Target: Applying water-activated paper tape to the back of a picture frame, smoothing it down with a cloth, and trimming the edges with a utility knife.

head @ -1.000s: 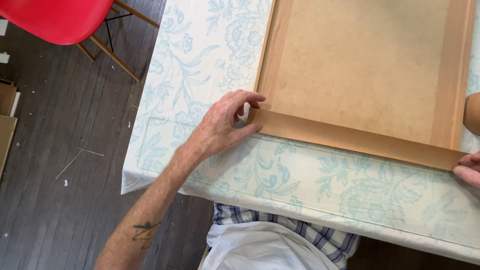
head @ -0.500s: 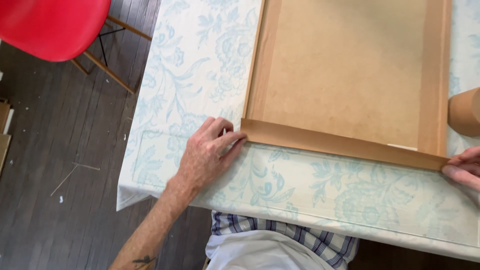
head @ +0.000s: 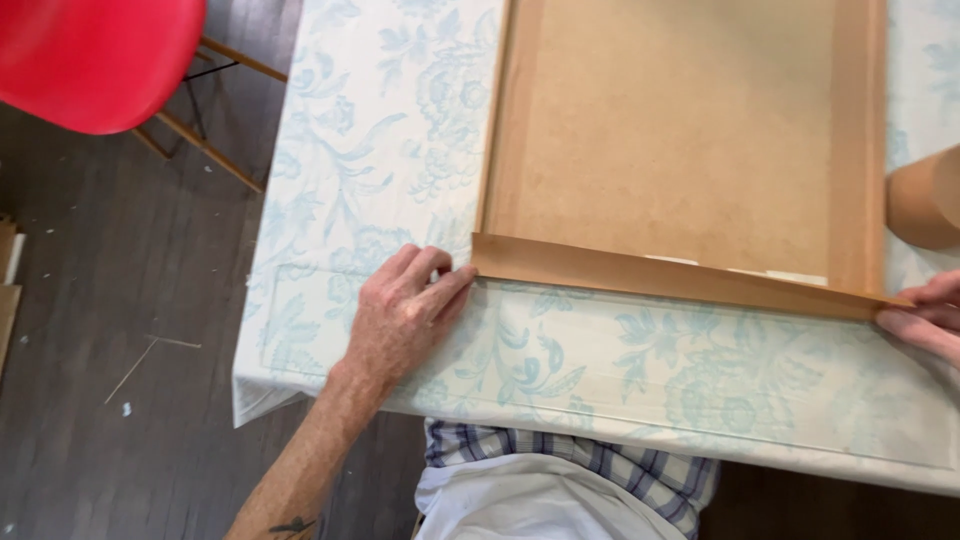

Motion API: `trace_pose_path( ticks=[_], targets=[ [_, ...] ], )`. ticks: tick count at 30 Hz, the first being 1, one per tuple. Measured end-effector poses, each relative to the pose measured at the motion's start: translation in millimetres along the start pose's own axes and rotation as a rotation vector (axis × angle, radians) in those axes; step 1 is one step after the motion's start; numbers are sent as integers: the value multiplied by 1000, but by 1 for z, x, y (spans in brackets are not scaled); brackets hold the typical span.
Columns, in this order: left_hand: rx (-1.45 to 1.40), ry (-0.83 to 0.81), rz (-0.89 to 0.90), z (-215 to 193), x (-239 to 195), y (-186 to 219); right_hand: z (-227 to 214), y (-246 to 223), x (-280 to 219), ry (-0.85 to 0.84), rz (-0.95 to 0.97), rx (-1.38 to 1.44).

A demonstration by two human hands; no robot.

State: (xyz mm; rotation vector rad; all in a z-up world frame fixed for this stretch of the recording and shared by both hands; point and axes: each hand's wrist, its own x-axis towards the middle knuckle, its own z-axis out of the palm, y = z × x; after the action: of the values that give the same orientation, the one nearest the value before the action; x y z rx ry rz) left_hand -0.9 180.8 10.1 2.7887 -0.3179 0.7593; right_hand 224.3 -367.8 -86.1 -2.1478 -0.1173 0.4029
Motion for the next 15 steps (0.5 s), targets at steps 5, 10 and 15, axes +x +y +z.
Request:
trace_pose_path(
  ticks=[5,10,15],
  targets=[
    [76,-10,-29,3,-1,13,22,-78,-33,121,-18,123],
    [145,-73,-38,41,-15,31,53,-146,-87,254,-261,-235],
    [30,-129,0,50,14,75,144,-205,-109,-71,-798,-348]
  ],
)
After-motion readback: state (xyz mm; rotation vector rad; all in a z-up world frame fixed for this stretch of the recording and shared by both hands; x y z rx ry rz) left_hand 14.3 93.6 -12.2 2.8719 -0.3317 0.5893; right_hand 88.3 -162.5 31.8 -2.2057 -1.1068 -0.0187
